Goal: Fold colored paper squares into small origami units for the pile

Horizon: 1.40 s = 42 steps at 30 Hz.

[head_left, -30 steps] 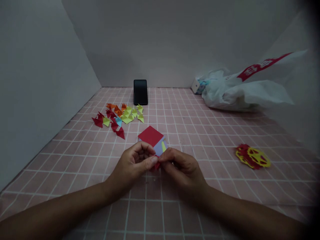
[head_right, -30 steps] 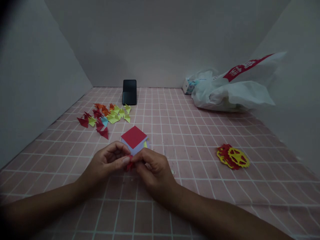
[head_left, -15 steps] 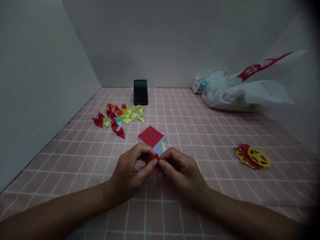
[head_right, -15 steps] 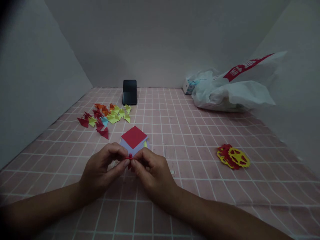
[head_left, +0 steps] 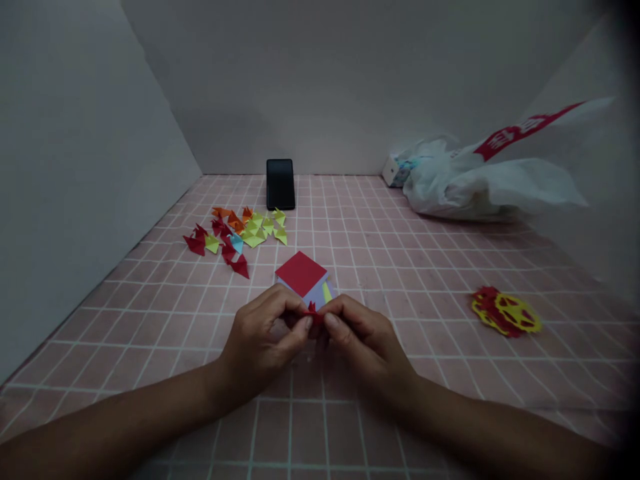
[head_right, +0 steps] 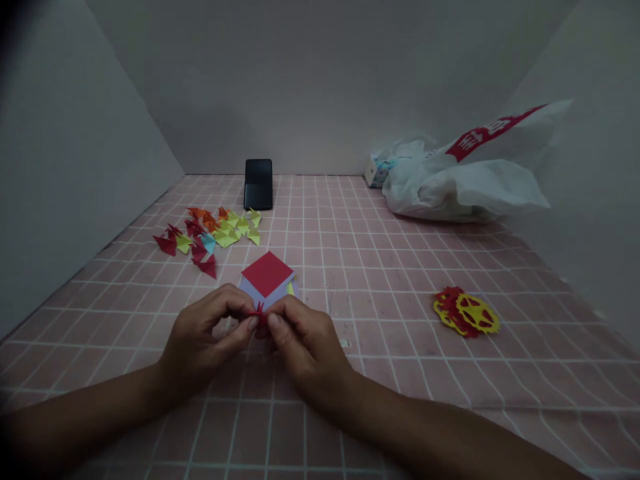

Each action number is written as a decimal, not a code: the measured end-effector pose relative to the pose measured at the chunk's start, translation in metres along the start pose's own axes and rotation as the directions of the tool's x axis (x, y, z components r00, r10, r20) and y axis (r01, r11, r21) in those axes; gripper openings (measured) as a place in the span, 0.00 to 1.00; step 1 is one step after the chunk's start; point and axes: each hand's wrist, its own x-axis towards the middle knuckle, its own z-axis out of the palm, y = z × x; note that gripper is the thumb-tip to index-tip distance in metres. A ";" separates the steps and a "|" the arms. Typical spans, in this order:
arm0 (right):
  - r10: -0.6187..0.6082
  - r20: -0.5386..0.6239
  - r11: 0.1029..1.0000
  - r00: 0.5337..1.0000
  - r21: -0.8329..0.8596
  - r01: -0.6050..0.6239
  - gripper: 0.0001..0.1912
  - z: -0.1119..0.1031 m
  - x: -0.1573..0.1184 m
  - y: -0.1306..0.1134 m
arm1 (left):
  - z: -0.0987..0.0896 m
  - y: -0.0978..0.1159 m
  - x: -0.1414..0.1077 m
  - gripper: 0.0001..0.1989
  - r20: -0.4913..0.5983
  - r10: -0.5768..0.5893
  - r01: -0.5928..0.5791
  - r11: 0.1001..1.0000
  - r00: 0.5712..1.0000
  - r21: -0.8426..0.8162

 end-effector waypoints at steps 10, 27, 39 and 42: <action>-0.021 0.006 0.998 1.000 -0.067 0.022 0.06 0.000 0.002 -0.002 | -0.001 -0.003 0.001 0.04 0.049 -0.015 0.015 1.000 0.999 -0.003; -0.003 -0.011 0.995 1.000 -0.097 0.002 0.05 0.001 0.003 0.003 | -0.004 -0.005 -0.001 0.04 0.120 0.061 -0.051 0.995 0.991 -0.086; -0.165 0.012 0.941 0.986 -0.299 0.160 0.09 -0.004 0.010 0.002 | -0.009 -0.003 0.003 0.06 0.119 0.079 -0.078 0.997 0.990 -0.012; -0.206 0.067 0.939 0.976 -0.269 0.216 0.08 -0.006 0.013 0.001 | -0.010 -0.003 0.005 0.06 0.130 0.023 -0.017 0.999 0.991 -0.050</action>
